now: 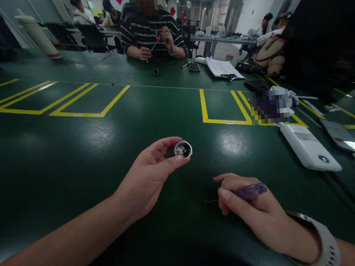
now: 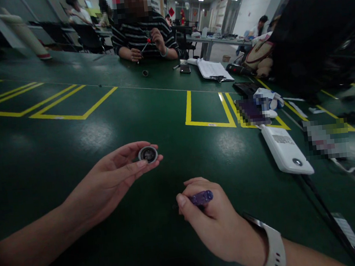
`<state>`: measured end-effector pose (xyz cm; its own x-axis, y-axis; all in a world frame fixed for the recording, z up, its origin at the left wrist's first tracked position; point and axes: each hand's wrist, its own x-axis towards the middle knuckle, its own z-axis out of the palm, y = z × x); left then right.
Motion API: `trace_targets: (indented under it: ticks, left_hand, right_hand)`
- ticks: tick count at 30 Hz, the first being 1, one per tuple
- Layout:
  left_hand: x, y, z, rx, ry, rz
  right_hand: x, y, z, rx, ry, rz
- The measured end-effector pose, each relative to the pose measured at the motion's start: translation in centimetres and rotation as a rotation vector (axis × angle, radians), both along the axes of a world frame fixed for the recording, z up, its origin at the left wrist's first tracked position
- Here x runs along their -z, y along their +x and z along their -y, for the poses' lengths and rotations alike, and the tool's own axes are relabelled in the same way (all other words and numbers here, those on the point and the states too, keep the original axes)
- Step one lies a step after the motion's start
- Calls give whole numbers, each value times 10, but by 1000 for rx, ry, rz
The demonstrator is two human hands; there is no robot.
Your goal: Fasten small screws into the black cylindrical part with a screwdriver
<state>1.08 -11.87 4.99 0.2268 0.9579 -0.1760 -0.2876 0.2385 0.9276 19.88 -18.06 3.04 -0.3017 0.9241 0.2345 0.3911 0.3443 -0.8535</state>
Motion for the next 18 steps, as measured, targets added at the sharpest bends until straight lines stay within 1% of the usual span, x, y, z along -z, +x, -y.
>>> trace_targets:
  ticks: [2, 7, 10, 15, 18]
  left_hand:
    - [1, 0, 0, 5, 15, -71]
    - [6, 1, -1, 28, 24, -210]
    - [10, 1, -3, 58, 40, -260]
    - [12, 3, -1, 117, 91, -305]
    - [10, 5, 2, 169, 120, -334]
  right_hand:
    - [1, -1, 1, 1, 33, 23]
    - [6, -3, 0, -50, 147, 64]
    - [6, 0, 1, -80, 242, 63]
    - [3, 3, 3, -99, 457, 18]
    - [3, 2, 3, -99, 519, 38]
